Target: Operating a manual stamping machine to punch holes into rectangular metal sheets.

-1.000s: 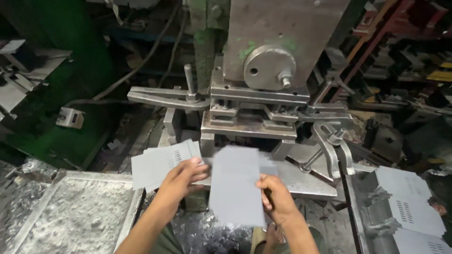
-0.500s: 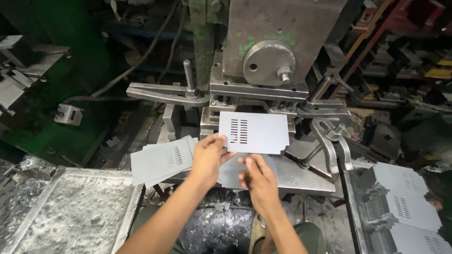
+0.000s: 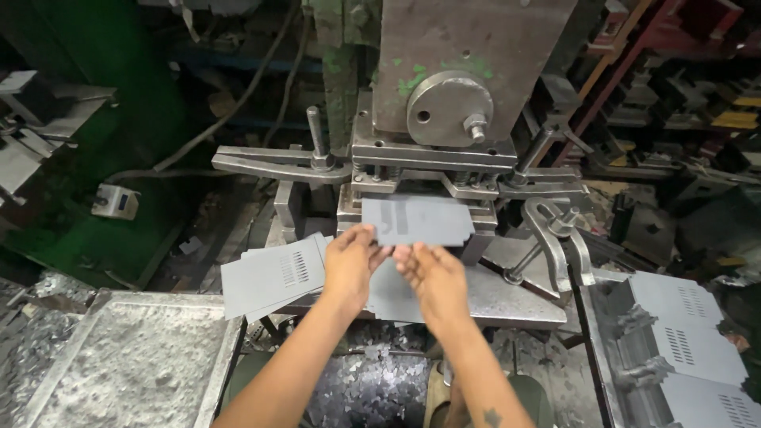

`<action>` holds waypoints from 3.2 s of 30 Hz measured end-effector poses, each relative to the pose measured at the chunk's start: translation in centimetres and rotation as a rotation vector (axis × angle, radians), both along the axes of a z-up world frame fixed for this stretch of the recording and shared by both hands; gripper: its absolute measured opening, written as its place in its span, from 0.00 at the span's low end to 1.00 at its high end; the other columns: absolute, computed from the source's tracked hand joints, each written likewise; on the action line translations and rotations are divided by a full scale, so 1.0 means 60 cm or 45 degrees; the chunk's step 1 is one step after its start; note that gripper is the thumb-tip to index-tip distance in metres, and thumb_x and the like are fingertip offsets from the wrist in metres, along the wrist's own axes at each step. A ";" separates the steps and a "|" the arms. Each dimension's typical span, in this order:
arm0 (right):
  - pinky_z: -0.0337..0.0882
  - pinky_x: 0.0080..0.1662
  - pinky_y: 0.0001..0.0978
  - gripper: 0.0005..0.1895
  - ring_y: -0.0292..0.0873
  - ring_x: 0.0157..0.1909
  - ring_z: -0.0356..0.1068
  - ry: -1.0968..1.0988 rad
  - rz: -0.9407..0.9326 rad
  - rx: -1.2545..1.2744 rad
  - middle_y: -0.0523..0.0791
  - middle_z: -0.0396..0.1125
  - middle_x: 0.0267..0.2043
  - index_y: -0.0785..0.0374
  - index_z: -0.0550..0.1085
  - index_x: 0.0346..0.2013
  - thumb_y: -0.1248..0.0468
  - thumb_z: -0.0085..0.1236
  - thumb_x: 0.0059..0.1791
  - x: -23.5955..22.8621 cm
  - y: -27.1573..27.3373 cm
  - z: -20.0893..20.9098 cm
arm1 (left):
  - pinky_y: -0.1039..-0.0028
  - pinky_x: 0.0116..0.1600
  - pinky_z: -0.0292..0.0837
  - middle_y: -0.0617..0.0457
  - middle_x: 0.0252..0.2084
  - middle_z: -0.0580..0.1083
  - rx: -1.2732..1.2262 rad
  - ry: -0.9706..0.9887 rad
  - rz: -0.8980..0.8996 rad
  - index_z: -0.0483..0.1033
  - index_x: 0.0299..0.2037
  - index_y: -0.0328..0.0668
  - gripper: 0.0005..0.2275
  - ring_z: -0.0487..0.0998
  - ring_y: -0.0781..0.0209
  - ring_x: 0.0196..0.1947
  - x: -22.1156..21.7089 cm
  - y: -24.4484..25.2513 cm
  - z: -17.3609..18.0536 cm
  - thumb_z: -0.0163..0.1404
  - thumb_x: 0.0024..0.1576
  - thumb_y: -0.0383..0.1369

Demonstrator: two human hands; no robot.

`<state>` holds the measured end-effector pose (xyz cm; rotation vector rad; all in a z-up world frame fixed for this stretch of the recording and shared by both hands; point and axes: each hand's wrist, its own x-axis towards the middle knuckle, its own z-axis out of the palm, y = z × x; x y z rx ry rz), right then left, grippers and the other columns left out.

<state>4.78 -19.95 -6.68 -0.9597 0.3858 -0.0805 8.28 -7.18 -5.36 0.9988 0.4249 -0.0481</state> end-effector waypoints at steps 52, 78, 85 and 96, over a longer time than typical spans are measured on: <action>0.55 0.21 0.24 0.09 0.34 0.20 0.59 0.095 -0.113 -0.231 0.45 0.69 0.24 0.65 0.76 0.36 0.63 0.53 0.53 0.183 -0.008 -0.022 | 0.67 0.60 0.63 0.41 0.54 0.71 0.864 0.144 0.465 0.65 0.60 0.30 0.16 0.70 0.54 0.55 -0.139 0.332 -0.147 0.45 0.65 0.31; 0.50 0.21 0.25 0.13 0.34 0.17 0.52 0.393 0.020 -0.265 0.44 0.62 0.19 0.67 0.81 0.35 0.59 0.59 0.54 -0.107 -0.049 -0.217 | 0.66 0.59 0.66 0.40 0.50 0.63 0.177 0.088 0.270 0.59 0.66 0.23 0.19 0.65 0.55 0.50 -0.171 0.331 -0.057 0.39 0.67 0.28; 0.52 0.21 0.25 0.09 0.36 0.19 0.56 0.195 0.114 -0.341 0.47 0.67 0.23 0.69 0.81 0.44 0.69 0.55 0.53 -0.115 -0.027 -0.142 | 0.67 0.54 0.72 0.39 0.44 0.71 0.079 -0.019 -0.026 0.70 0.58 0.24 0.15 0.73 0.53 0.44 -0.119 0.157 -0.032 0.46 0.63 0.26; 0.66 0.18 0.24 0.09 0.39 0.21 0.70 0.167 -0.132 -0.283 0.46 0.77 0.34 0.61 0.76 0.34 0.62 0.54 0.56 0.059 0.022 -0.001 | 0.61 0.55 0.80 0.34 0.47 0.77 -0.050 -0.060 0.011 0.72 0.56 0.24 0.18 0.82 0.49 0.45 -0.021 -0.002 0.002 0.48 0.64 0.35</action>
